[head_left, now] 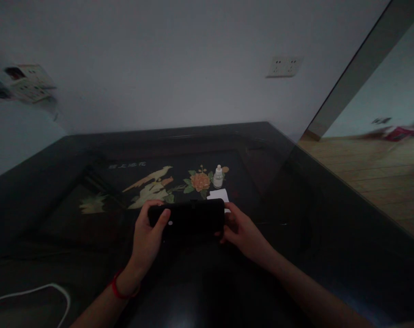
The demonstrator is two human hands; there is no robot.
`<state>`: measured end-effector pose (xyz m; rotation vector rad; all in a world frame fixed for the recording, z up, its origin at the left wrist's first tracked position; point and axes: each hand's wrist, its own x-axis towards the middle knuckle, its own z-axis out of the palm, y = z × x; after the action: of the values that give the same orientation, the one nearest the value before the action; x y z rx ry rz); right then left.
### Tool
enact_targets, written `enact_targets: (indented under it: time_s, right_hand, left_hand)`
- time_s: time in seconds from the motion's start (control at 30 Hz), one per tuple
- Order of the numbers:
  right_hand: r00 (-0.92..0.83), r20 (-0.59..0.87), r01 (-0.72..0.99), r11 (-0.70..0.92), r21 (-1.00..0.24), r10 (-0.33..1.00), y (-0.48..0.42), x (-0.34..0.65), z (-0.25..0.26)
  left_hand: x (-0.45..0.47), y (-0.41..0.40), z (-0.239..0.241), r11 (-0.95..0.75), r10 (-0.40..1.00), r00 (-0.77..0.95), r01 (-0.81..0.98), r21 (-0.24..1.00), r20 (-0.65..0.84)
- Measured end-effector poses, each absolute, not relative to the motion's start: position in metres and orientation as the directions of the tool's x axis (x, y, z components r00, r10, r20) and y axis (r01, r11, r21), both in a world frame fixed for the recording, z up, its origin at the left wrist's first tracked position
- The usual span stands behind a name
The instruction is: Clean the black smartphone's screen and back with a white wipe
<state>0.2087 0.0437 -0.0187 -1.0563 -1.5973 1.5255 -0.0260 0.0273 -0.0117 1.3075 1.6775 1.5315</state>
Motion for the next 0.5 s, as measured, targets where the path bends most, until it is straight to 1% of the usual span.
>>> enact_targets:
  time_s: [0.1, 0.2, 0.27, 0.37, 0.5]
  right_hand:
    - [-0.405, -0.046, 0.138, 0.012, -0.990, 0.913, 0.042, 0.208, -0.016]
    - [-0.406, -0.062, 0.113, -0.017, -0.993, 0.912, 0.039, 0.207, -0.013]
    - [-0.407, -0.074, 0.090, -0.041, -0.995, 0.910, 0.038, 0.207, -0.011]
    - [-0.410, -0.099, 0.070, -0.077, -0.995, 0.907, 0.036, 0.207, -0.009]
    - [-0.416, -0.123, 0.075, -0.100, -0.992, 0.901, 0.035, 0.207, -0.009]
  left_hand:
    - [-0.025, 0.028, -0.011, -0.074, 0.900, -0.410, 0.183, 0.980, 0.145]
    - [-0.023, 0.030, -0.007, -0.008, 0.915, -0.404, 0.018, 1.000, 0.014]
    - [-0.021, 0.031, -0.004, 0.020, 0.914, -0.403, -0.071, 0.997, -0.047]
    - [-0.019, 0.032, -0.001, 0.039, 0.912, -0.399, -0.139, 0.990, -0.092]
    - [-0.021, 0.035, -0.006, 0.061, 0.911, -0.394, -0.162, 0.985, -0.121]
